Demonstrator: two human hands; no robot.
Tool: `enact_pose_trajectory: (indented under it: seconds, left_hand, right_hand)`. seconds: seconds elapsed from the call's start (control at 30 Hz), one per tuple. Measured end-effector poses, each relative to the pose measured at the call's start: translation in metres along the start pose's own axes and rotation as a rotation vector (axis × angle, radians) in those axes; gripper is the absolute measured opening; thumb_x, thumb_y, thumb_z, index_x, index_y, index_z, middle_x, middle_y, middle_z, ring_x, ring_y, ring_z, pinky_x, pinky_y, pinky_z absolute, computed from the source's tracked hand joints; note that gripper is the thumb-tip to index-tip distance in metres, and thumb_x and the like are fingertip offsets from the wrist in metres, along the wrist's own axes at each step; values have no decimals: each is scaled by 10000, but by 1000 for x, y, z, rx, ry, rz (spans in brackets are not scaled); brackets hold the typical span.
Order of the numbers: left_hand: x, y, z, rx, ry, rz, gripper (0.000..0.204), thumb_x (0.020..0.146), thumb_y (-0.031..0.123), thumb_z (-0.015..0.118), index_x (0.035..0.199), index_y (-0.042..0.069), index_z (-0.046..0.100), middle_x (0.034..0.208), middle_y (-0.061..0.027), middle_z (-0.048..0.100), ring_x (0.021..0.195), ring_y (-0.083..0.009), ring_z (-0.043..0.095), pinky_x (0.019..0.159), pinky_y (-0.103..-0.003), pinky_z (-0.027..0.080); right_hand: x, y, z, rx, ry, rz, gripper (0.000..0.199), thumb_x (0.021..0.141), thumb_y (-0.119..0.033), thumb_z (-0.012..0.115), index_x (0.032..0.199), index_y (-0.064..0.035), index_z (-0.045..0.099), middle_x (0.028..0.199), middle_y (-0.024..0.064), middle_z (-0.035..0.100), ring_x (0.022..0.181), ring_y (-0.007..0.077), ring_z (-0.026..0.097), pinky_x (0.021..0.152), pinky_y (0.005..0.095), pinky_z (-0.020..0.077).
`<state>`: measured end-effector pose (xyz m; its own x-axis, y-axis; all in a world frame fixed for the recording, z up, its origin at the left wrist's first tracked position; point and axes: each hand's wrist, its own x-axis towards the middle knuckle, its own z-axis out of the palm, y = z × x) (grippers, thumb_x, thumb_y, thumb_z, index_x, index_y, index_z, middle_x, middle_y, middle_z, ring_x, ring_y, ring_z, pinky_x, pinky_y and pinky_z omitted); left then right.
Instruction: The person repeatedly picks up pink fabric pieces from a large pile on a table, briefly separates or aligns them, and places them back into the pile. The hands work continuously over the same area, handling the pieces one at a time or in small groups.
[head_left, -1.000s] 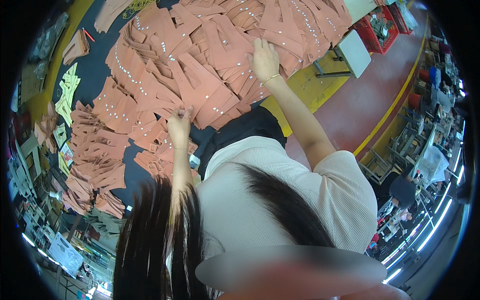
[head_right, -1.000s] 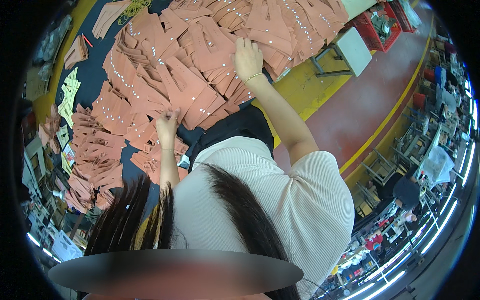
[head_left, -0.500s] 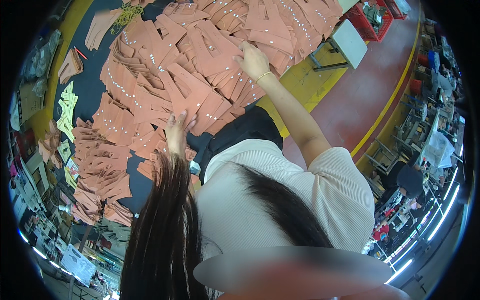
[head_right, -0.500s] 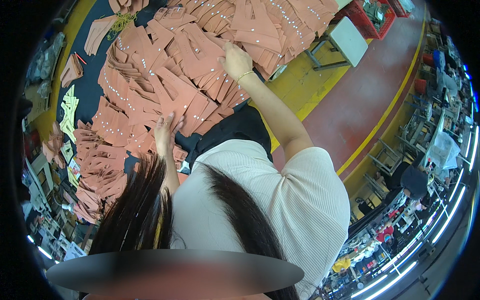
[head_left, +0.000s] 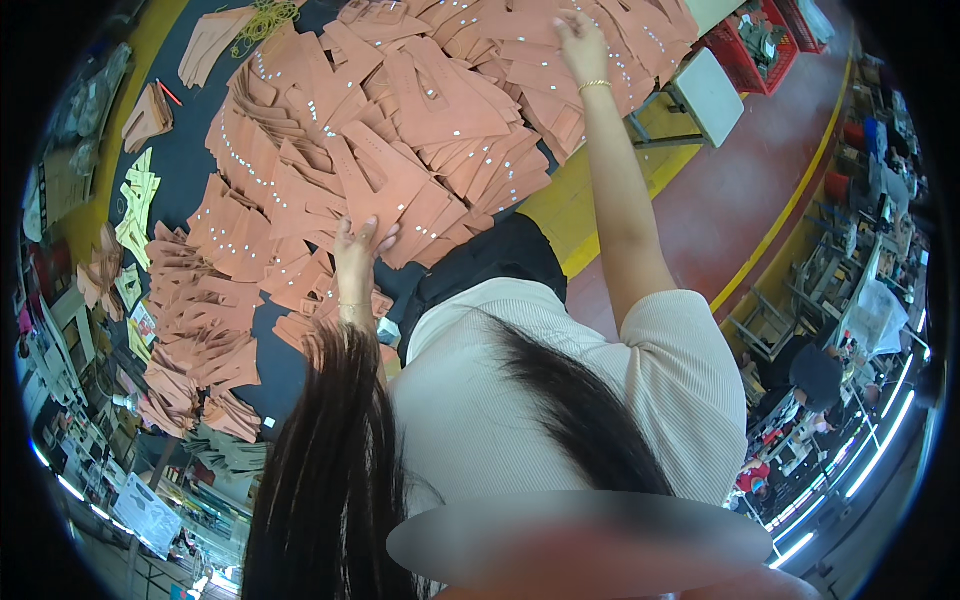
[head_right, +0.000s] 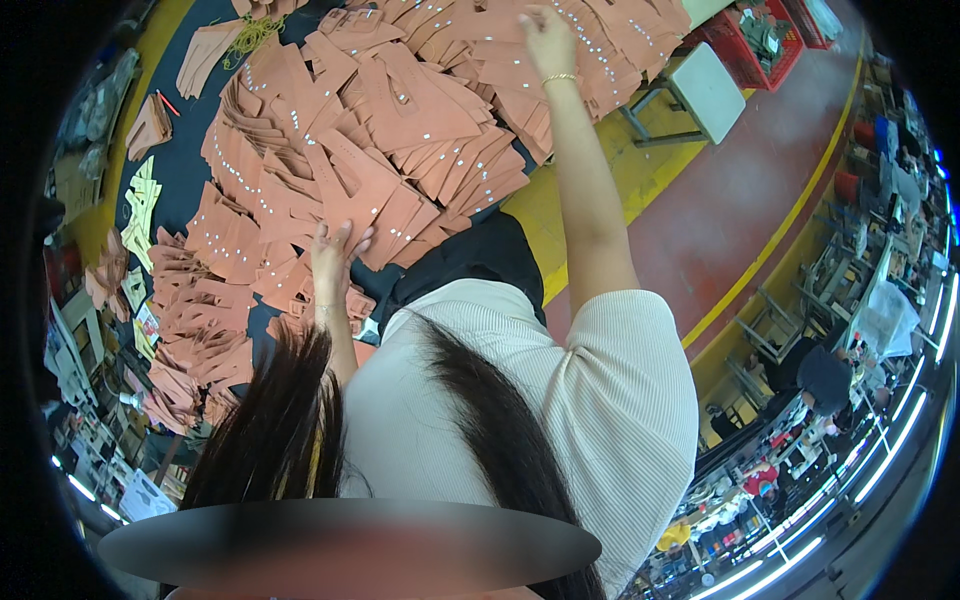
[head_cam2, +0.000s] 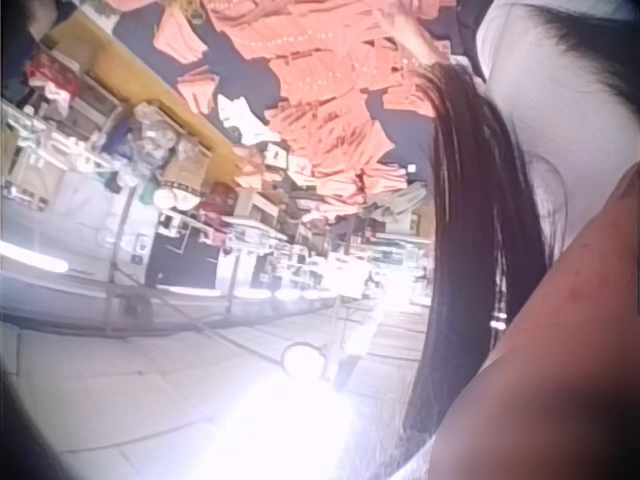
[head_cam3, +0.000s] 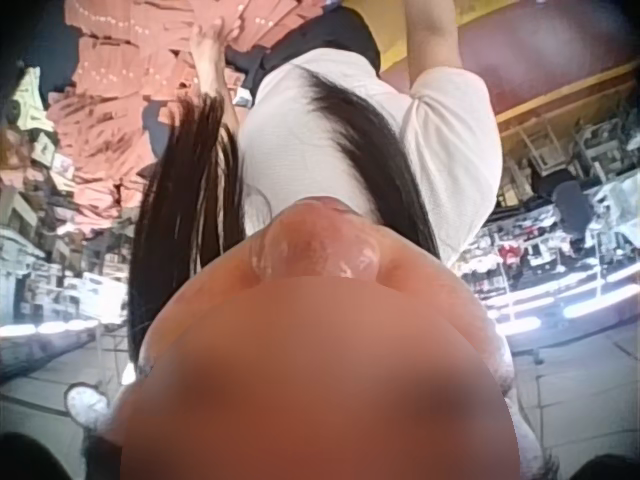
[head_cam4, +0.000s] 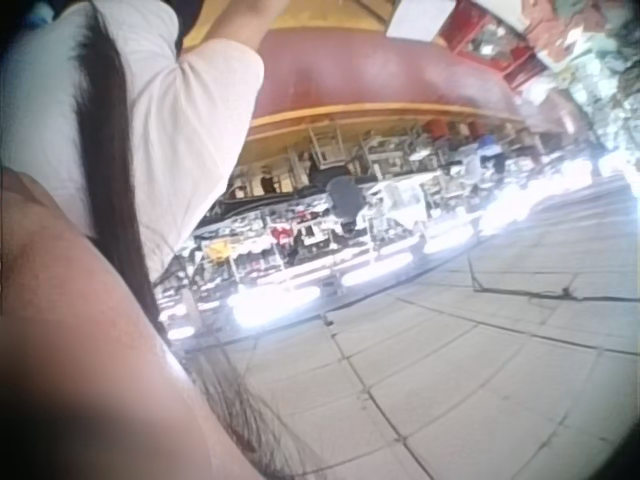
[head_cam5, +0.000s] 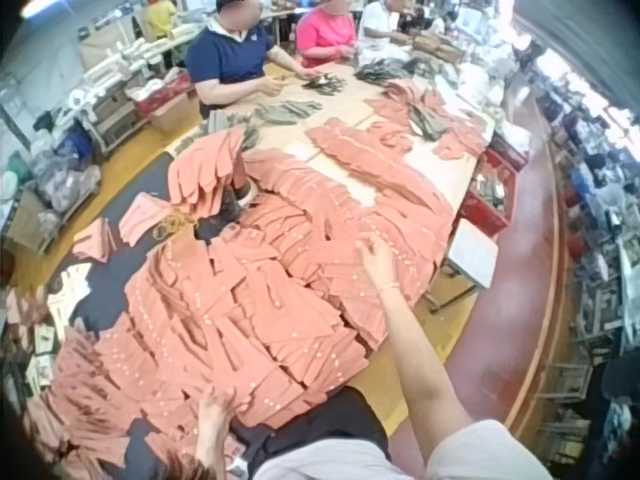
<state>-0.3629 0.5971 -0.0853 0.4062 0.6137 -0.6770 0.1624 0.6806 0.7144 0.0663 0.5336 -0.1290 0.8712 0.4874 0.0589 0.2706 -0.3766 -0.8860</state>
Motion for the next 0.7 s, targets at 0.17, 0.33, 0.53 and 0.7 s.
enact_pose_trajectory:
  seconds: [0.17, 0.33, 0.53, 0.7]
  left_hand:
    - [-1, 2, 0, 25, 20, -21, 300, 910, 82, 532, 1163, -30, 417, 1032, -176, 617, 848, -263, 672, 661, -267, 569]
    - [0, 1, 0, 29, 20, -29, 280, 914, 83, 521, 1146, -34, 417, 1034, -171, 613, 844, -253, 670, 680, -267, 566]
    - [2, 0, 0, 12, 16, -51, 274, 915, 75, 510, 1153, -18, 410, 1049, -164, 604, 862, -256, 666, 704, -284, 565]
    - [1, -1, -2, -21, 8, -59, 285, 917, 65, 498, 1176, -9, 402, 1104, -163, 581, 889, -268, 658, 738, -305, 560]
  right_hand:
    - [23, 42, -15, -599, -25, -6, 330, 761, -273, 685, 1003, -51, 652, 950, 155, 662, 914, 298, 631, 825, 390, 488]
    - [-3, 22, -6, -888, 246, -305, 286, 751, -270, 680, 936, -53, 655, 929, 163, 646, 877, 321, 620, 788, 412, 490]
    - [-77, -28, 29, -344, -406, -173, 297, 749, -271, 708, 912, -35, 634, 859, 130, 631, 787, 280, 621, 731, 378, 498]
    - [-116, -53, 47, -684, -344, -253, 391, 706, -315, 744, 929, -35, 586, 906, 138, 610, 890, 319, 594, 770, 407, 481]
